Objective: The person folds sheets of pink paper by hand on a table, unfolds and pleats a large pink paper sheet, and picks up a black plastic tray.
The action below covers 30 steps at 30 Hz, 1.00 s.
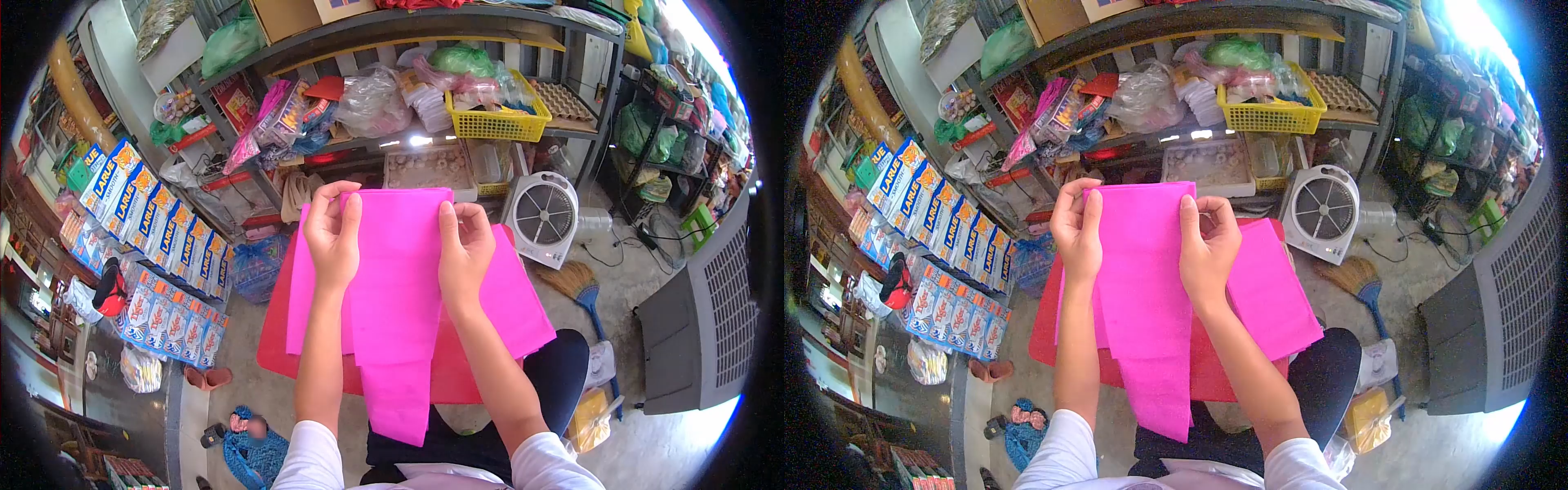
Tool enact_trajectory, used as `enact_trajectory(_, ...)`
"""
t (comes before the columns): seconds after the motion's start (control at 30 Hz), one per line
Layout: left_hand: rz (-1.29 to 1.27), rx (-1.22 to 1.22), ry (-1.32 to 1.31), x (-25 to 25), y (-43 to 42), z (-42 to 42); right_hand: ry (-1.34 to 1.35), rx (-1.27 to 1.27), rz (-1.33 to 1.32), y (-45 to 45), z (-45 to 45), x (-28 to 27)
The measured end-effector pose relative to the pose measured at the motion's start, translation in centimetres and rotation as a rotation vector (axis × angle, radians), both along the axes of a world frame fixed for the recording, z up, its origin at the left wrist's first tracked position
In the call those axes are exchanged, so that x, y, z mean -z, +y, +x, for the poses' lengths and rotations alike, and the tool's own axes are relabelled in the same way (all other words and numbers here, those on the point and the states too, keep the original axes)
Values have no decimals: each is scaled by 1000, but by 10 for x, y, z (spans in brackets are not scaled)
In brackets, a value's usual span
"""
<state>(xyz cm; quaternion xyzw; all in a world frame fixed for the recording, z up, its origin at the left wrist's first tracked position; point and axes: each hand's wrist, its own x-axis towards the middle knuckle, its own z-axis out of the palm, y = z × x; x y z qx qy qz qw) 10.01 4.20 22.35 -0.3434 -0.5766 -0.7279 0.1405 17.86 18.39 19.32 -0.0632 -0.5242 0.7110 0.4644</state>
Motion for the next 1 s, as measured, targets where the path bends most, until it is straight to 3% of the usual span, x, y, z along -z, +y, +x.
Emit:
enact_trajectory(0.43, -41, -87, -9, 2, 7, -7, -49, -93, -3, 13, -4, 3)
enact_trajectory(0.6, -206, 77, -319, 65, -25, -8, -71, -64, 16, 22, -21, 10)
enact_trajectory(0.7, -421, 66, -360, 89, -33, 19, -157, -77, -6, 27, -31, 16)
enact_trajectory(0.8, -236, 76, -430, 97, -24, 35, -188, -117, -93, 29, -38, 25)
enact_trajectory(1.0, -233, 106, -488, 128, -25, 20, -144, -104, -206, 41, -54, 43)
